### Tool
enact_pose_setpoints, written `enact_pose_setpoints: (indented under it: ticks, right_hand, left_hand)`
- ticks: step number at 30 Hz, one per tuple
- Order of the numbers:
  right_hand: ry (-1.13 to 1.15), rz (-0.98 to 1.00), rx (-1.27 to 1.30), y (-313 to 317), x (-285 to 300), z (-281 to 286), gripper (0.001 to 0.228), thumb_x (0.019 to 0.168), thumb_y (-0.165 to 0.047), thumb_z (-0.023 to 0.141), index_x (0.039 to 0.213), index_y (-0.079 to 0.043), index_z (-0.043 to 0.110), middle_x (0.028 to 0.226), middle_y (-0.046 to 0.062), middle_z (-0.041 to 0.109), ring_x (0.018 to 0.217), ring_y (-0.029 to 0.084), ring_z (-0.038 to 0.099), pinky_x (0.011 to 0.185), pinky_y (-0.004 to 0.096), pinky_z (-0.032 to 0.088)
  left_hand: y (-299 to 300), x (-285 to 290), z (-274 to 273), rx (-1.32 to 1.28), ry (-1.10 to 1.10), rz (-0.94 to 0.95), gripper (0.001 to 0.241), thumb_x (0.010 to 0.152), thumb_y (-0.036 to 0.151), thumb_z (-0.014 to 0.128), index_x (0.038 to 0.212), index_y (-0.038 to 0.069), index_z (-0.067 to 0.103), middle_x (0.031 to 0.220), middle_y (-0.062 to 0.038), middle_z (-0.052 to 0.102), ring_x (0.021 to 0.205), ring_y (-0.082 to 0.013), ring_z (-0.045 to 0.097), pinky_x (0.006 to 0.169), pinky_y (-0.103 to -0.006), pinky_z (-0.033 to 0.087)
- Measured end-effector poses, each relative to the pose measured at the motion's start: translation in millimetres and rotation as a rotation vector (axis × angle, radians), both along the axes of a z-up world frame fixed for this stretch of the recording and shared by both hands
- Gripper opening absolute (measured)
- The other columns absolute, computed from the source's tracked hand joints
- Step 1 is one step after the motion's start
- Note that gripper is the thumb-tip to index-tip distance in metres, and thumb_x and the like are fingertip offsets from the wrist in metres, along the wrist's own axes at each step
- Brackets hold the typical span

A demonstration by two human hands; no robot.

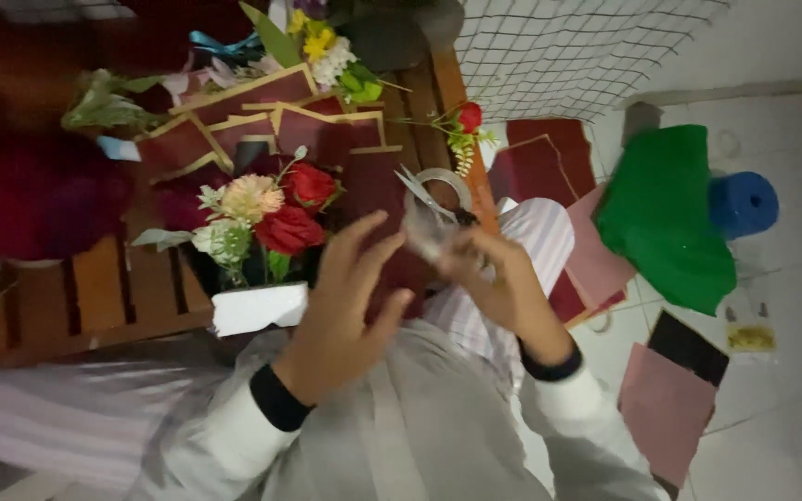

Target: Preparing and assembling layers of wrapping paper and flowers to create a bouquet using tape and scissors.

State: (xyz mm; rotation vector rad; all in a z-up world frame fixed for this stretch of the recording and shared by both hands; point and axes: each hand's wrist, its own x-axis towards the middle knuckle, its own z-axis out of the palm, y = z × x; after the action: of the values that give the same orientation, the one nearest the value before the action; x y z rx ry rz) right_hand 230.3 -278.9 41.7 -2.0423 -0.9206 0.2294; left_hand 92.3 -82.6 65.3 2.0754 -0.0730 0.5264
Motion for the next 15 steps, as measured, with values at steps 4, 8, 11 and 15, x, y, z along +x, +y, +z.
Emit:
enact_pose_setpoints:
  ticks: [4, 8, 11, 15]
  right_hand:
    - [0.18, 0.192, 0.079, 8.5, -28.3, 36.9, 0.02, 0.081, -0.01, 0.081, 0.101, -0.011, 0.075, 0.093, 0.01, 0.077, 0.094, 0.031, 0.075, 0.084, 0.044, 0.055]
    - [0.336, 0.293, 0.132, 24.5, -42.8, 66.1, 0.013, 0.088, -0.006, 0.074, 0.1, -0.003, 0.078, 0.088, 0.012, 0.076, 0.086, 0.024, 0.07, 0.084, 0.043, 0.052]
    - [0.414, 0.349, 0.16, 35.0, -47.9, 68.9, 0.009, 0.091, -0.009, 0.073, 0.095, -0.003, 0.079, 0.083, 0.008, 0.073, 0.083, 0.019, 0.066, 0.087, 0.038, 0.047]
    - [0.598, 0.422, 0.222, 36.5, -48.6, 62.8, 0.007, 0.091, -0.007, 0.075, 0.09, -0.004, 0.081, 0.077, 0.004, 0.073, 0.079, 0.015, 0.065, 0.087, 0.032, 0.044]
  left_hand:
    - [-2.8, -11.7, 9.3, -0.156, 0.048, -0.072, 0.055, 0.098, 0.026, 0.065, 0.147, 0.006, 0.05, 0.153, -0.029, 0.038, 0.143, -0.0493, 0.038, 0.116, -0.0623, 0.029]
    - [7.5, -29.8, -16.8, -0.382, 0.154, -0.08, 0.022, 0.092, 0.029, 0.075, 0.1, 0.009, 0.073, 0.109, -0.012, 0.069, 0.102, -0.0307, 0.069, 0.092, -0.0447, 0.052]
    - [17.0, -42.6, -4.0, -0.535, 0.19, -0.067, 0.023, 0.09, 0.026, 0.078, 0.077, 0.009, 0.072, 0.091, -0.008, 0.073, 0.082, -0.0197, 0.069, 0.079, -0.0347, 0.055]
    - [27.0, -53.8, 21.7, -0.718, 0.194, -0.093, 0.026, 0.091, 0.023, 0.074, 0.072, 0.006, 0.07, 0.094, -0.013, 0.076, 0.083, -0.0186, 0.068, 0.072, -0.0349, 0.054]
